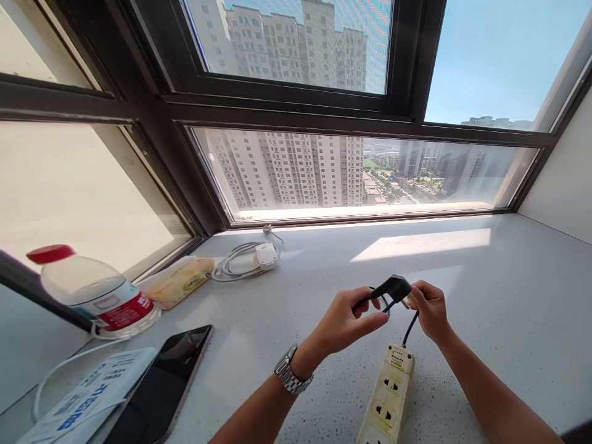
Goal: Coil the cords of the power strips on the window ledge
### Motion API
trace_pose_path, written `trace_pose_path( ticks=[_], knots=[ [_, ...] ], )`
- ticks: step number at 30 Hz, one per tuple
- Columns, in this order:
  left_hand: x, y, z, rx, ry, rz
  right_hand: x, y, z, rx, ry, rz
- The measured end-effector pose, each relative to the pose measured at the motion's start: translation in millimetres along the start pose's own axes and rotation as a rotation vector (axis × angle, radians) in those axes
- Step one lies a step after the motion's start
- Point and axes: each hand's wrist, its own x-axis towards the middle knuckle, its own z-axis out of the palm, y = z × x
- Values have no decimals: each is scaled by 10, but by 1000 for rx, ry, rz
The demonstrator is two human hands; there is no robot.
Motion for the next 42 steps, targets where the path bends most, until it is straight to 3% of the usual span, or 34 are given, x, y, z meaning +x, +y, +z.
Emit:
trace_pose_path(
  ticks=[3, 7, 14, 16, 19, 26, 31, 37, 42],
  knots=[
    [-2, -10, 108, 45, -67, 3, -22, -1, 35, 17, 24, 37],
    [30, -71, 146, -115, -72, -9, -19, -3, 67, 81, -8, 113],
    [66, -53, -96, -496, 212, -153, -5, -87, 114, 263, -256, 345],
    [65, -34, -142, -562, 245, -187, 2, -120, 114, 284, -214, 338],
    [62, 1, -136, -608, 241, -195, 33, -143, 88, 278, -38, 281],
    [81, 25, -186, -365, 455, -16, 152, -92, -80, 296, 193, 196],
    [79, -75, -215, -395, 343, -26, 173, -53, -119, 281, 210, 168],
    [29, -193, -58, -35, 163, 194, 138, -71, -95, 316, 110, 169],
    [10, -239, 1, 183, 166, 275, 130, -137, -138, 326, -14, 136]
  ],
)
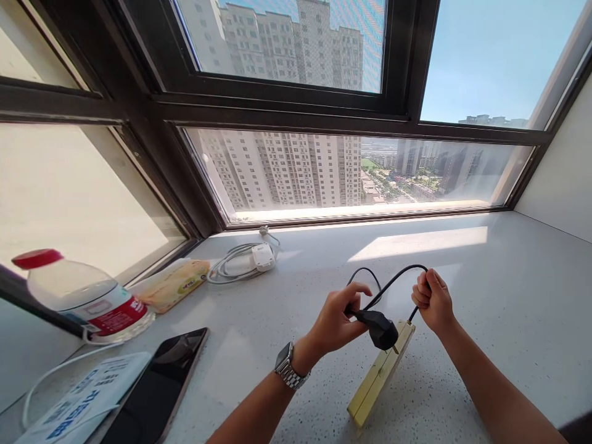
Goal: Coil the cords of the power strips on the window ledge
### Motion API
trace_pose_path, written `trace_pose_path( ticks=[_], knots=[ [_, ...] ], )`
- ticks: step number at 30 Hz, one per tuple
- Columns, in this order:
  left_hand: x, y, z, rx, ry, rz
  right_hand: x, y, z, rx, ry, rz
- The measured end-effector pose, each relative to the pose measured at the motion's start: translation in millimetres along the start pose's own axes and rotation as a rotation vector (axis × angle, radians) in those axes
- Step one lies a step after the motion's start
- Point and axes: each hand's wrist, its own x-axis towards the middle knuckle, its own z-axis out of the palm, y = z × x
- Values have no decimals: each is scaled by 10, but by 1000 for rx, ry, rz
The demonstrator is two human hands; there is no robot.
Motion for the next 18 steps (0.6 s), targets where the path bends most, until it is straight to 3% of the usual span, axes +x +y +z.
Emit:
trace_pose_path(
  ticks=[6, 9, 11, 13, 18],
  knots=[
    [35, -24, 4, 117, -84, 80, -31, -53, 6, 31, -99, 11],
    [30, 56, 26, 38, -122, 89, -41, -80, 36, 41, -81, 31],
    [12, 126, 49, -101, -107, 11, -44, -96, 57, 39, -60, 59],
    [-3, 185, 57, -287, -26, -107, -43, -100, 73, 32, -51, 105],
    [54, 257, -132, -696, 348, -290, -37, -49, 85, -63, -166, 317]
  ],
)
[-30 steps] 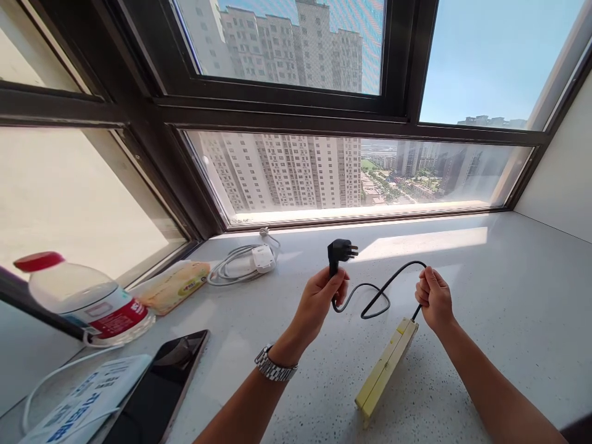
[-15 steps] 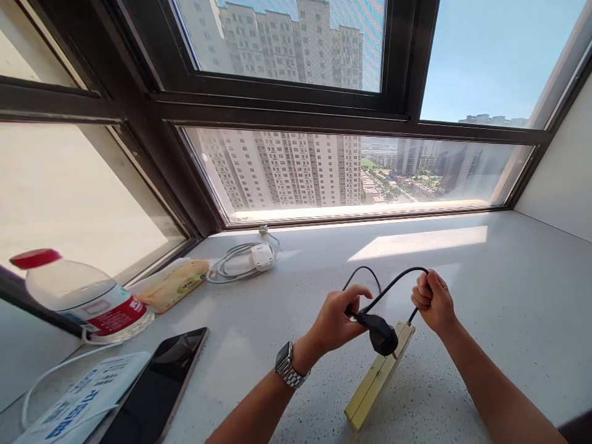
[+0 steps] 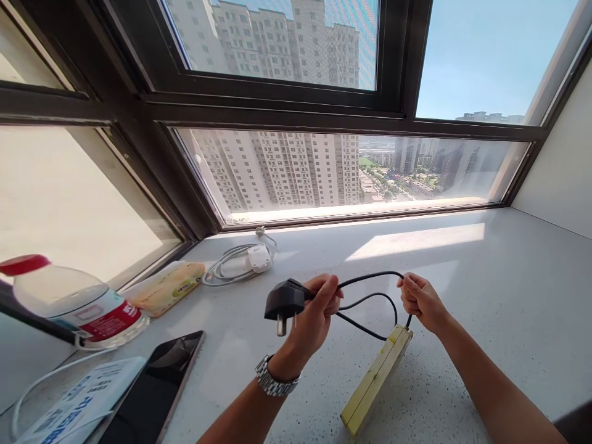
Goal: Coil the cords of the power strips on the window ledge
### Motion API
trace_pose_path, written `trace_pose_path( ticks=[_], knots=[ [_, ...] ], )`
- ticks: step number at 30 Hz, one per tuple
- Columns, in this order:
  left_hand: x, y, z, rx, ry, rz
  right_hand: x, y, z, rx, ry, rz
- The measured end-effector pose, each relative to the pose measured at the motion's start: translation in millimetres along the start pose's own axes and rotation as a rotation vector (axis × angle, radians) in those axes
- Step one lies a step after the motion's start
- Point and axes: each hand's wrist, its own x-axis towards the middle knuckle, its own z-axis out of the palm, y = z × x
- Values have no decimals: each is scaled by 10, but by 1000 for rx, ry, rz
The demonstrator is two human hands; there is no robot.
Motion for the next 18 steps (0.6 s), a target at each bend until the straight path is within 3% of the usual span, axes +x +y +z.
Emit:
trace_pose_path(
  ticks=[4, 7, 14, 18],
  knots=[
    [123, 234, -156, -162, 150, -16, -5, 14, 24, -73, -117, 135],
    [156, 367, -245, -185, 183, -32, -15, -14, 31, -150, -167, 171],
    [101, 484, -224, -248, 113, -151, 13, 25, -15, -277, -2, 122],
    [104, 459, -190, -341, 214, -39, -23, 104, 98, -198, -198, 270]
  ],
)
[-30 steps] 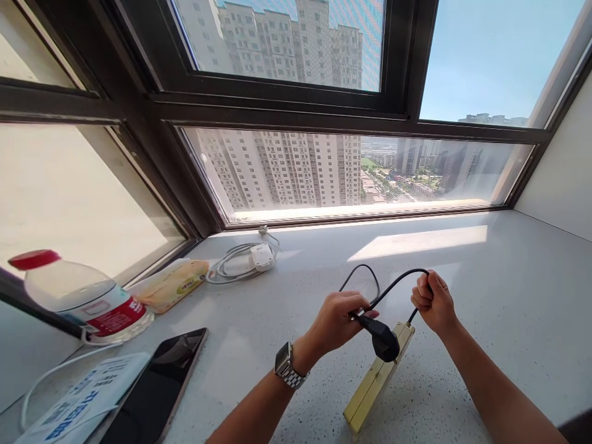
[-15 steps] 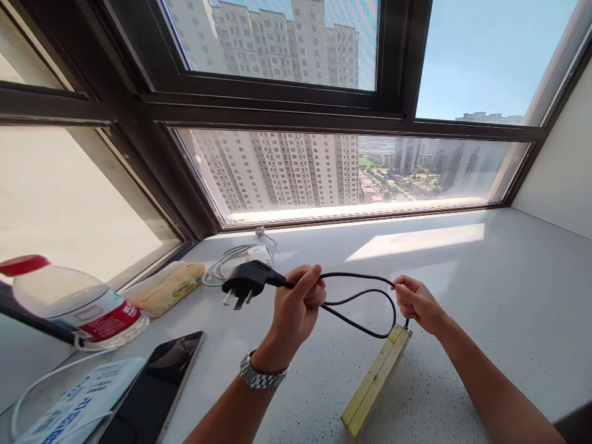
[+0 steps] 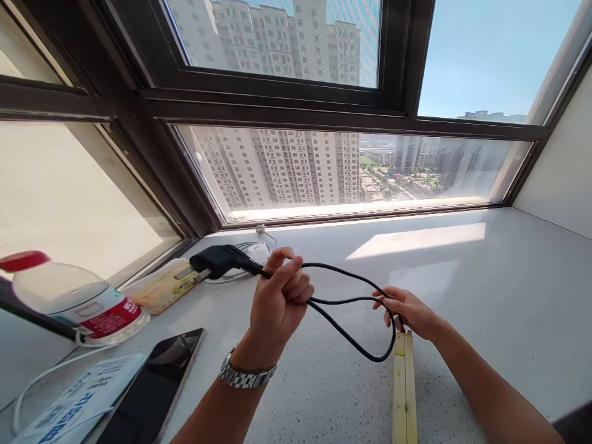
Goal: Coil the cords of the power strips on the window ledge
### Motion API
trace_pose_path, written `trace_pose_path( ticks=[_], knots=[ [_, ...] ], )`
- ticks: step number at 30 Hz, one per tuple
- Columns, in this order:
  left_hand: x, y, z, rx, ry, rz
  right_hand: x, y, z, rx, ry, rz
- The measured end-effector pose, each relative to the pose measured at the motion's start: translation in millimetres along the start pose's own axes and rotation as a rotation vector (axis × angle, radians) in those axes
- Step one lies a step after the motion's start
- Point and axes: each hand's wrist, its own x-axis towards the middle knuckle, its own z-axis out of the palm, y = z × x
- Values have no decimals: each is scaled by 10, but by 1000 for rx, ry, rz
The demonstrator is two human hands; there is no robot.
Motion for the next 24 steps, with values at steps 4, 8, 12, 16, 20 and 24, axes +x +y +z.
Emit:
trace_pose_path(
  ticks=[4, 8, 12, 16, 20, 24],
  knots=[
    [30, -83, -21, -85, 149, 126, 26, 105, 138, 172, -95, 42],
    [64, -198, -28, -58, 171, 138, 73, 184, 179, 293, 119, 46],
    [152, -314, -77, 158, 169, 66, 78, 140, 172, 311, 238, -32],
    [251, -438, -221, 572, 83, 139, 73, 81, 145, 242, 365, -36],
    [274, -496, -380, 1082, -55, 443, 90, 88, 104, 282, 373, 9],
    [231, -496, -418, 1663, -281, 621, 92, 97, 76, 279, 362, 25]
  ],
)
